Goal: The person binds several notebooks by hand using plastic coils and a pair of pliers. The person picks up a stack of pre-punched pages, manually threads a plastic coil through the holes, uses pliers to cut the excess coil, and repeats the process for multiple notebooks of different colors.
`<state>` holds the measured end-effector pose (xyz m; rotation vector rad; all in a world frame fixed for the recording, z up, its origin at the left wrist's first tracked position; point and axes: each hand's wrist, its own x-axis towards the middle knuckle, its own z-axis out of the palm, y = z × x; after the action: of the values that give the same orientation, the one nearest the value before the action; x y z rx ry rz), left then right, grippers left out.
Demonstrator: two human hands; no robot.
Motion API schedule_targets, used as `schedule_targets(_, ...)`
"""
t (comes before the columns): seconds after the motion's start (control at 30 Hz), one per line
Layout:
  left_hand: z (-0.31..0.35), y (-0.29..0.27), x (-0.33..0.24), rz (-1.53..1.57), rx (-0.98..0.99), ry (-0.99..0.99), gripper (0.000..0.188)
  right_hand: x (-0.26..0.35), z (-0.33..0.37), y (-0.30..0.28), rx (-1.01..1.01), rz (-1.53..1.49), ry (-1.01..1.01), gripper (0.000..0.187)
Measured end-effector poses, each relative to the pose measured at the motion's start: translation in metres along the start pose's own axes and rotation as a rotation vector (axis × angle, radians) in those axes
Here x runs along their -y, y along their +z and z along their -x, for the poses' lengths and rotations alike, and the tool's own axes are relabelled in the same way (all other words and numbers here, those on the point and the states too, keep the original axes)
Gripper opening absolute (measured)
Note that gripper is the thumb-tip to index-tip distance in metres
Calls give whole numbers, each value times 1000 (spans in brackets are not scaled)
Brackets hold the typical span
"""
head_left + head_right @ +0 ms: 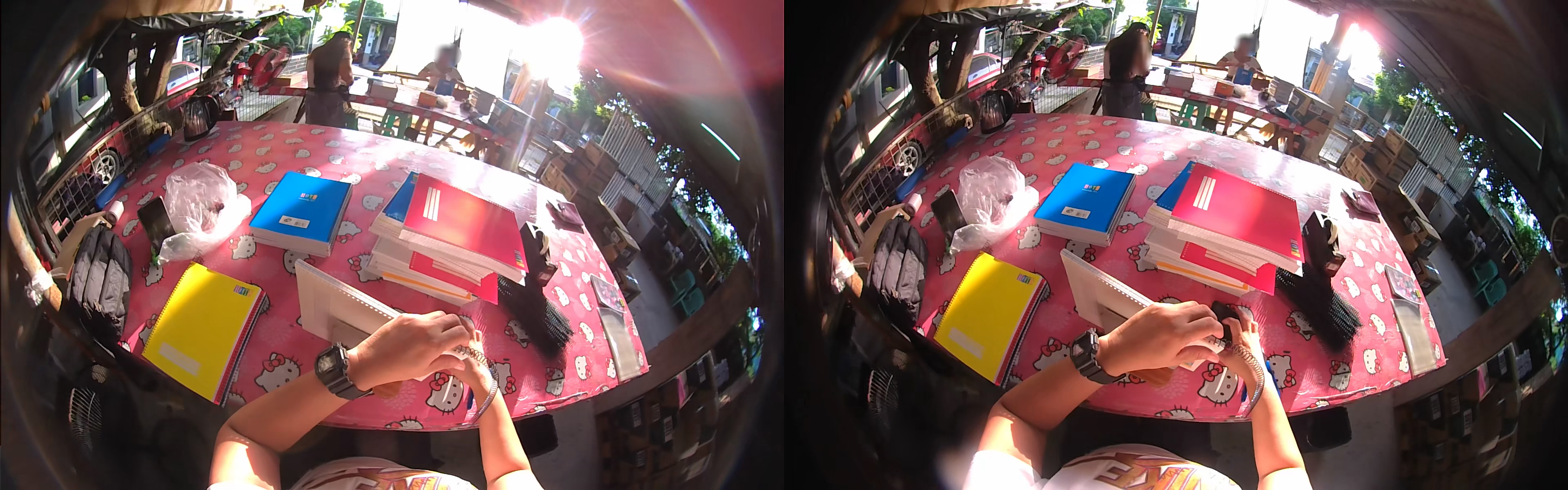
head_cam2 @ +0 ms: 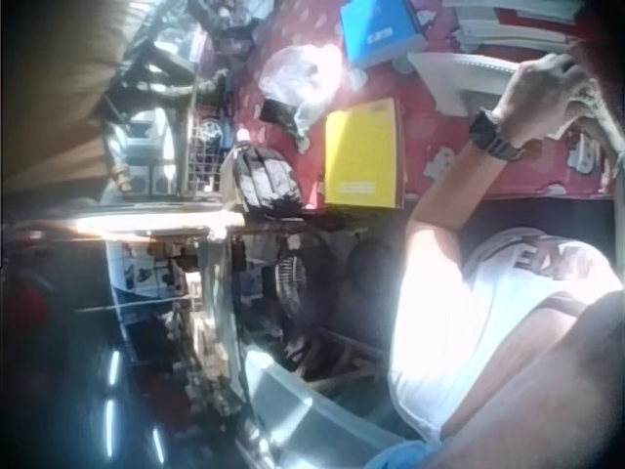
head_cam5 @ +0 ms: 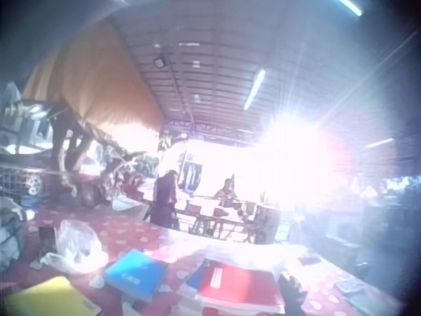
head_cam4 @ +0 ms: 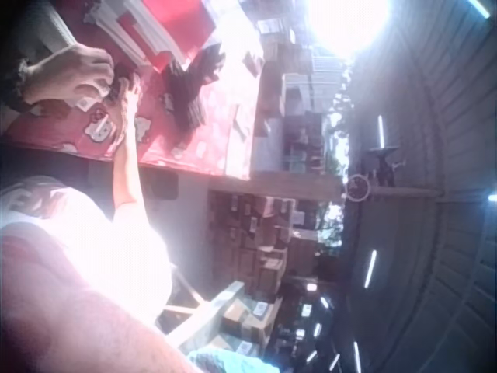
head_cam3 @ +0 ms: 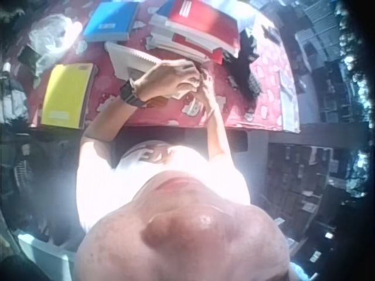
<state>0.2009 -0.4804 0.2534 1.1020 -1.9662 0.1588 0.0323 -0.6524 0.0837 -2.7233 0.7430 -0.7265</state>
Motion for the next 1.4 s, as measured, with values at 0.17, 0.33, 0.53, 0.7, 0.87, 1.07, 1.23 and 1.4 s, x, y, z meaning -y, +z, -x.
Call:
schedule_targets(0.17, 0, 7, 6, -26, 28, -1, 20, 14, 23, -12, -39, -171, 101, 60)
schedule_targets(0.33, 0, 9, -2, -137, 129, -38, 16, 58, 94, -32, -113, -79, 268, 76)
schedule_targets(0.53, -2, 4, 1, -69, 116, -41, 17, 41, 91, -28, -125, 180, 389, 76)
schedule_targets(0.7, 1, 9, 5, -146, 142, 15, 16, 35, 63, -48, 77, 236, 477, 83)
schedule_targets(0.87, -5, -3, 1, -17, 163, -25, 18, 32, 41, -50, 124, 82, 156, 76)
schedule_targets(1.07, -3, 6, 5, -251, 236, -11, 21, 32, 29, -61, 265, 72, 203, 83)
schedule_targets(1.23, -7, 9, 6, -153, 176, -8, 19, 21, 32, -61, 360, -4, 130, 84)
schedule_targets(1.4, -6, 10, 6, -291, 223, -60, 17, 7, 26, -56, 448, -136, 98, 78)
